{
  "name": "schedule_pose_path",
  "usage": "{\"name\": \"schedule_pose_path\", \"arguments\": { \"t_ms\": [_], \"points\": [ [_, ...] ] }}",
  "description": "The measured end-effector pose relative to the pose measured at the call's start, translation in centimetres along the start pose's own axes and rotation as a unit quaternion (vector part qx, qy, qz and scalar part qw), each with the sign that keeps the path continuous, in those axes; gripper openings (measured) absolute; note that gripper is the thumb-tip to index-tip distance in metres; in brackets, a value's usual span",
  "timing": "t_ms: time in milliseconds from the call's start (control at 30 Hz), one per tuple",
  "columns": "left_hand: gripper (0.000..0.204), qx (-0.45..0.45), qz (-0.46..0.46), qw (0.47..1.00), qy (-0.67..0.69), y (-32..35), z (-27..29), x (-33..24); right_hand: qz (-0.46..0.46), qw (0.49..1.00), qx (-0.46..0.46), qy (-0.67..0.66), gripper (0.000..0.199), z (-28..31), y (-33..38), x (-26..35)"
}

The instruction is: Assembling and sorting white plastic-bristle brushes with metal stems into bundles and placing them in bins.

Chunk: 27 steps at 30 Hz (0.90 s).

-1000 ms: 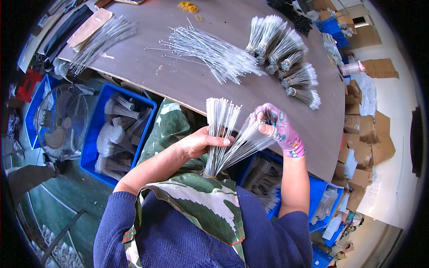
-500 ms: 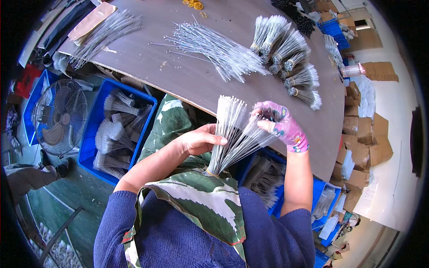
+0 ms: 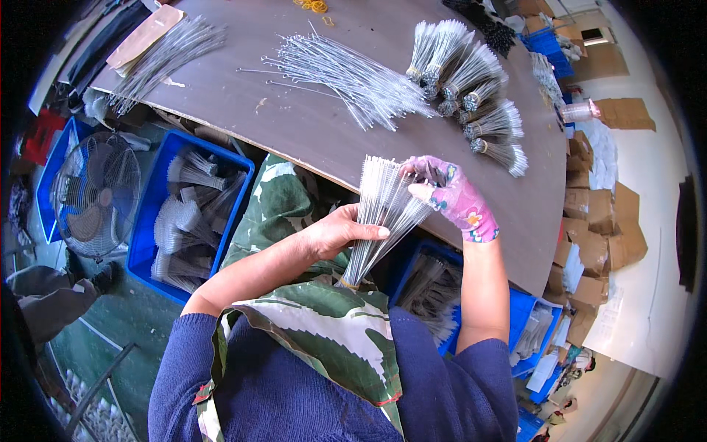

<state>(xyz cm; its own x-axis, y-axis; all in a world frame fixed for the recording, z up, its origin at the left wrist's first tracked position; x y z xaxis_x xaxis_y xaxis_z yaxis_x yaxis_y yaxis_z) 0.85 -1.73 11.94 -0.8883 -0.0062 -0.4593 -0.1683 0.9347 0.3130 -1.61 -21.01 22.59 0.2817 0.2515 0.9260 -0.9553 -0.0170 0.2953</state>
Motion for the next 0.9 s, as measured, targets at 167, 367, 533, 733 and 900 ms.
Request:
{"name": "schedule_pose_path", "arguments": {
  "t_ms": [167,367,533,733,900],
  "points": [
    [0.035,0.046,0.005,0.999,0.01,0.0,0.3,-0.2,0.025,0.997,-0.017,-0.067,0.031,0.7,1.8,0.0],
    [0.032,0.007,-0.023,0.995,-0.096,-0.3,-0.7,0.2,-0.116,0.991,-0.059,0.041,0.038,2.6,1.7,-1.1],
    [0.034,-0.033,-0.025,0.984,-0.176,-0.1,-1.4,-0.3,-0.12,0.988,-0.033,0.089,0.018,-0.2,1.3,1.9],
    [0.027,0.07,-0.003,0.996,-0.05,0.0,-1.2,-0.4,-0.159,0.978,-0.009,0.138,0.024,0.6,1.4,3.8],
    [0.027,0.03,-0.053,0.988,-0.141,-0.3,-1.4,-0.2,-0.052,0.986,0.001,0.159,0.024,0.7,1.2,2.7]
  ]
}}
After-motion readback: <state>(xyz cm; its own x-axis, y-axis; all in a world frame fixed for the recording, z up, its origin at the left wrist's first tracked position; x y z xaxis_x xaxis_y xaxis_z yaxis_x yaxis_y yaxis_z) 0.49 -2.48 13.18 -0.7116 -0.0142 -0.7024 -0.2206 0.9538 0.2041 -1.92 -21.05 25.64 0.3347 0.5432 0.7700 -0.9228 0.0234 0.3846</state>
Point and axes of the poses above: each hand's wrist, its own y-axis away from the middle knuckle, its own z-axis out of the back of the hand, x = y × z, the point moved 1 cm from there along -y, towards the middle knuckle, and after that the axes turned 1 degree about z, right-handed, at the moved point
